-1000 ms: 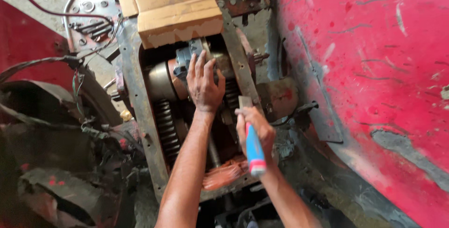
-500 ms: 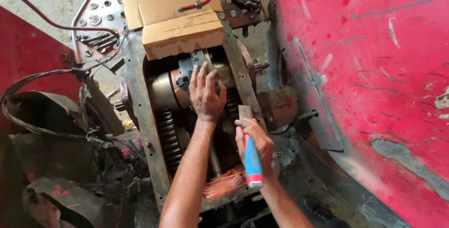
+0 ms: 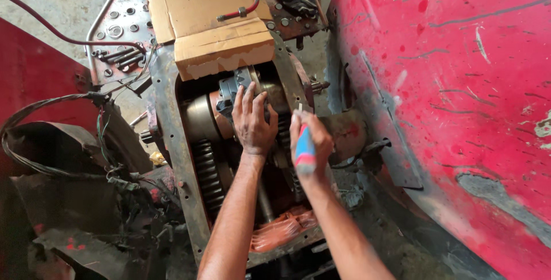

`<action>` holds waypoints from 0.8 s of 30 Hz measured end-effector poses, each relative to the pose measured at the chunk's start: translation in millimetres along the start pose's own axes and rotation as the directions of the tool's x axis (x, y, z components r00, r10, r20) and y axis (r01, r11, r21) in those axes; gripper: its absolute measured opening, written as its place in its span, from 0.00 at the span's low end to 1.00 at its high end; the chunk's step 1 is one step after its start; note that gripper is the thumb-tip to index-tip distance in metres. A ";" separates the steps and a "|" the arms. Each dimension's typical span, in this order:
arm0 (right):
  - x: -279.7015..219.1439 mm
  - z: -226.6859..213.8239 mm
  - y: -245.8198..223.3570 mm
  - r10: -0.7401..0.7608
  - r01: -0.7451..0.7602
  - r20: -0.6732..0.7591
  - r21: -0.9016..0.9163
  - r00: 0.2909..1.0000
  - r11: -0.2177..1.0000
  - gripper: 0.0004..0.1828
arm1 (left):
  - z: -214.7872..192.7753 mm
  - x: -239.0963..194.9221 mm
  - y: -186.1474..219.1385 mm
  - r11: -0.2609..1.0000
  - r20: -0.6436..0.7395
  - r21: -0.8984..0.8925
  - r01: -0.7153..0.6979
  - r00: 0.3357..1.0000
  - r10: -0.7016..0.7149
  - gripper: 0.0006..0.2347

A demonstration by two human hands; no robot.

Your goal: The person uses a flat-head scraper to remove residue and old gasket material from the metal edges of a tractor's gearbox housing.

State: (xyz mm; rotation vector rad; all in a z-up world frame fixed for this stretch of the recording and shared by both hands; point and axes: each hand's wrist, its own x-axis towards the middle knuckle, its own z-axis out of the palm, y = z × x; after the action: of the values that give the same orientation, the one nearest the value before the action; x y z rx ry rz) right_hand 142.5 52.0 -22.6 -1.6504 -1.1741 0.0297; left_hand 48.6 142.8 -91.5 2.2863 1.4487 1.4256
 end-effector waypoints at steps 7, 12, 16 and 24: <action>16.7 -55.9 28.4 0.235 -0.225 0.001 0.289 0.972 0.931 0.10 | 1.6 1.3 -0.8 1.000 -0.003 -0.005 0.003 1.000 -0.003 0.14; -11.3 -97.4 32.0 0.183 -0.210 0.121 0.274 0.976 0.939 0.10 | 0.4 0.0 -2.4 1.000 0.014 0.011 -0.006 1.000 0.005 0.13; -34.7 -113.0 39.0 0.065 -0.143 0.208 0.385 0.976 0.912 0.06 | -0.1 -0.9 -1.8 1.000 0.020 0.007 -0.006 1.000 0.006 0.13; -64.4 -121.5 56.8 -0.248 0.167 0.395 0.229 0.884 0.959 0.06 | 0.1 -0.1 0.0 1.000 0.023 -0.002 -0.007 1.000 0.008 0.14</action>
State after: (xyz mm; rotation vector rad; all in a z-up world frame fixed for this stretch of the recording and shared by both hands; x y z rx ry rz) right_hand 212.5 -77.6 -44.0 -1.3762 -1.6205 0.3675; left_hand 48.7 142.8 -91.6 2.3014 1.4329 1.3976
